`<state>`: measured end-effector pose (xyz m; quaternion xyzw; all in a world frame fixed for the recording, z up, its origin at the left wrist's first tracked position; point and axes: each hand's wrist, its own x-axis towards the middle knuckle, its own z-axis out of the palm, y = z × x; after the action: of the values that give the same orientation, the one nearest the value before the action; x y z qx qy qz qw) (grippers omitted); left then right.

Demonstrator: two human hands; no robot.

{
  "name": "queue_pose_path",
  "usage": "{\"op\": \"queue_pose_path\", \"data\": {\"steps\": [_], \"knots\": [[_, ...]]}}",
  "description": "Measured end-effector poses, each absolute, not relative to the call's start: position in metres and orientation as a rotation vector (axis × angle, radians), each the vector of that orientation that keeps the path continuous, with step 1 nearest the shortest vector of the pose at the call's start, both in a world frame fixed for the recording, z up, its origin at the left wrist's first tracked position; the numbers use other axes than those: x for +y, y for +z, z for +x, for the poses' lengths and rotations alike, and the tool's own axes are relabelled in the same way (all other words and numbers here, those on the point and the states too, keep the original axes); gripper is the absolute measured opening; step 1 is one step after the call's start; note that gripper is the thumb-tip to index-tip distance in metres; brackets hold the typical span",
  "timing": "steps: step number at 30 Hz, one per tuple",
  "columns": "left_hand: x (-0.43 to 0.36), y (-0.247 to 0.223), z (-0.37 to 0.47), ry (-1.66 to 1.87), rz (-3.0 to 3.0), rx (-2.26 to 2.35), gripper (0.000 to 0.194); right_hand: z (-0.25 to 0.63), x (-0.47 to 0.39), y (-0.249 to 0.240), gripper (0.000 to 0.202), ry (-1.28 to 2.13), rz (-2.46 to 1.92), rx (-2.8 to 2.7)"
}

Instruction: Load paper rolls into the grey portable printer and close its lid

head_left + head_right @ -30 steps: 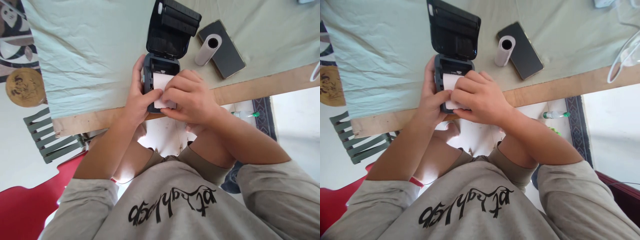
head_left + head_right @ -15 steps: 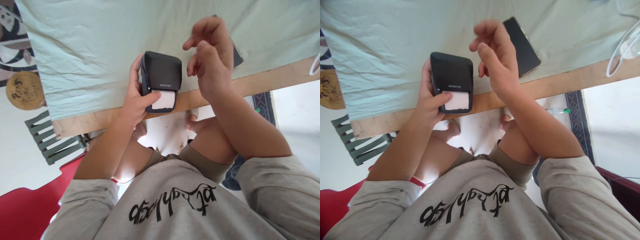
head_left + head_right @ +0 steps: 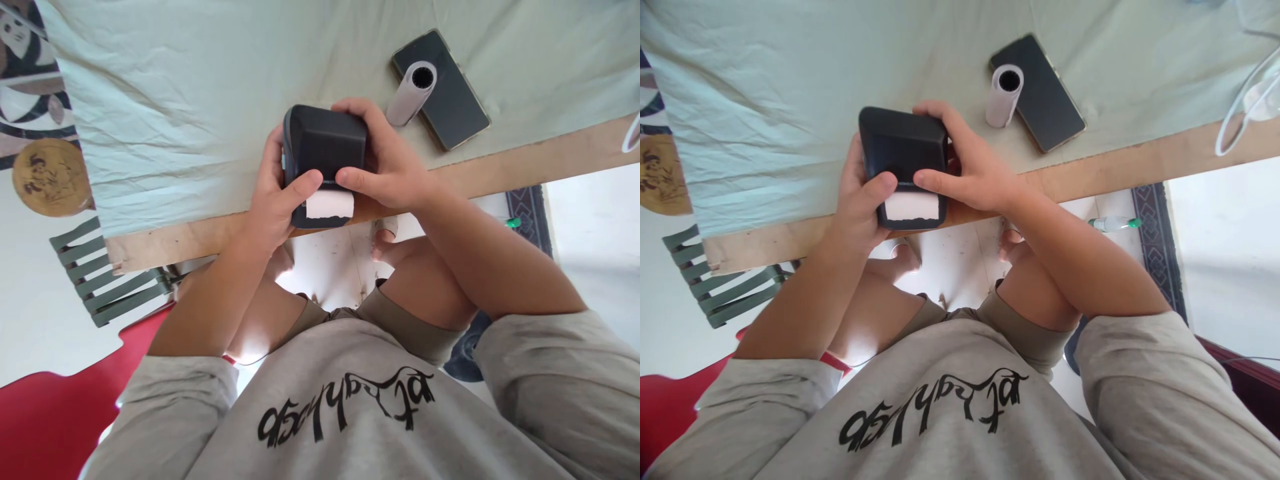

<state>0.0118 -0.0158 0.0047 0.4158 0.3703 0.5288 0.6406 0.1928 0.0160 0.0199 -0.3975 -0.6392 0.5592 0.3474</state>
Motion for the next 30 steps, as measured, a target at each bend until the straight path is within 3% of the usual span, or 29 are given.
{"op": "queue_pose_path", "data": {"steps": [5,12,16,20,22,30], "knots": [[-0.017,0.010,0.014,1.180,0.934,0.892,0.030,0.194,0.019,0.016,0.064,1.386,-1.046,-1.737],[-0.013,0.003,0.010,1.172,0.887,0.833,0.031,0.192,0.021,0.011,0.060,1.304,-1.042,-1.742],[-0.013,0.009,0.012,1.192,0.870,0.771,0.023,0.193,0.019,0.014,0.060,1.240,-1.030,-1.810],[-0.012,0.016,0.016,1.181,0.788,0.698,0.044,0.196,0.015,0.020,0.052,1.055,-1.051,-1.903],[-0.011,0.013,0.016,1.207,0.761,0.690,0.041,0.198,0.014,0.021,0.048,0.968,-1.051,-1.941],[-0.009,-0.003,0.014,1.275,0.697,0.860,0.035,0.202,0.015,0.015,0.063,0.932,-0.983,-2.132]]}}
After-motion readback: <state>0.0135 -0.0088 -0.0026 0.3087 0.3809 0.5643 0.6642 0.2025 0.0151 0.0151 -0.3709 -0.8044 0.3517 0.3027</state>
